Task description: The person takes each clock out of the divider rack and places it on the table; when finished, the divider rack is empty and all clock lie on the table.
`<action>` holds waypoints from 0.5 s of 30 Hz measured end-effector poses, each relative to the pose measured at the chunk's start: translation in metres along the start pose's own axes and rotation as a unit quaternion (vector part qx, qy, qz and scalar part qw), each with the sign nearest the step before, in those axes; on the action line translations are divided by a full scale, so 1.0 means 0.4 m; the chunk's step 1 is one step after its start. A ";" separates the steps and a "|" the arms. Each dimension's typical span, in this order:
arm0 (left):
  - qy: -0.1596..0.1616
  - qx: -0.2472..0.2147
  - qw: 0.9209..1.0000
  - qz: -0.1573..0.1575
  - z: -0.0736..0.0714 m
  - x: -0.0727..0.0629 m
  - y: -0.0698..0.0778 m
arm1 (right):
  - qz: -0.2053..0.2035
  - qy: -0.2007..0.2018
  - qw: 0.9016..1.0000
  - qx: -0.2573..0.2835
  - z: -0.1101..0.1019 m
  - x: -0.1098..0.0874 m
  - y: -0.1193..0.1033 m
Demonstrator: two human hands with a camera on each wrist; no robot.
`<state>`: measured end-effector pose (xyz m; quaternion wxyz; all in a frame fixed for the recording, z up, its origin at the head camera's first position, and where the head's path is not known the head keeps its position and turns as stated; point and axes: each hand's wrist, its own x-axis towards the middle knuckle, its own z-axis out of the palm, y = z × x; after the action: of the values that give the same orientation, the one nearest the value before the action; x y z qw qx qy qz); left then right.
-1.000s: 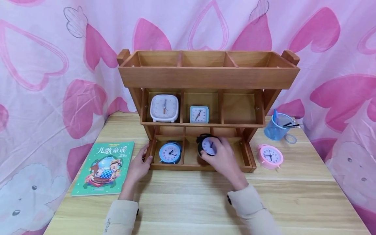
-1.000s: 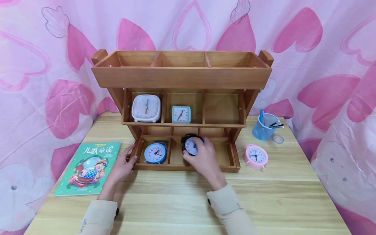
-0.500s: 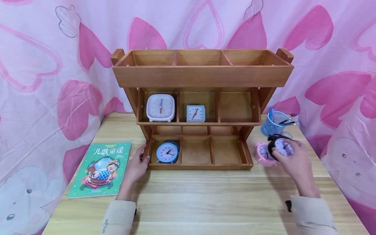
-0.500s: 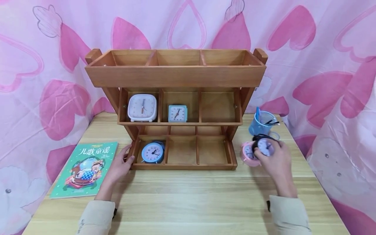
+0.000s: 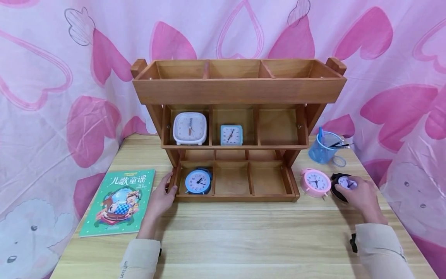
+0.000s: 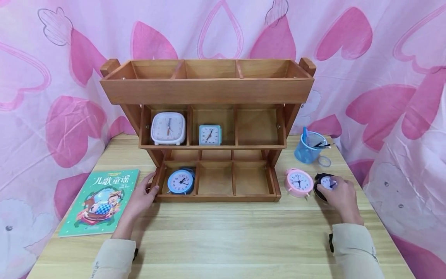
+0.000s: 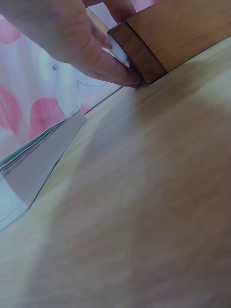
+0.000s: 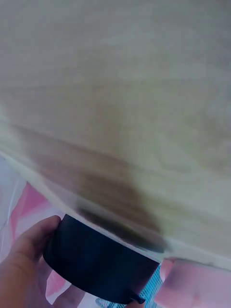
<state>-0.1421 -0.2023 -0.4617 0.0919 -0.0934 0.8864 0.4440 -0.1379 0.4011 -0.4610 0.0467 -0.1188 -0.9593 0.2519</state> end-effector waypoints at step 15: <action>0.000 0.000 1.000 0.001 -0.001 -0.001 -0.001 | -0.033 0.057 0.997 0.035 0.007 -0.034 -0.126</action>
<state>-0.1417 -0.2028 -0.4614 0.0914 -0.0927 0.8867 0.4437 -0.1355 0.3538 -0.4388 0.1135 -0.0997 -0.9492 0.2760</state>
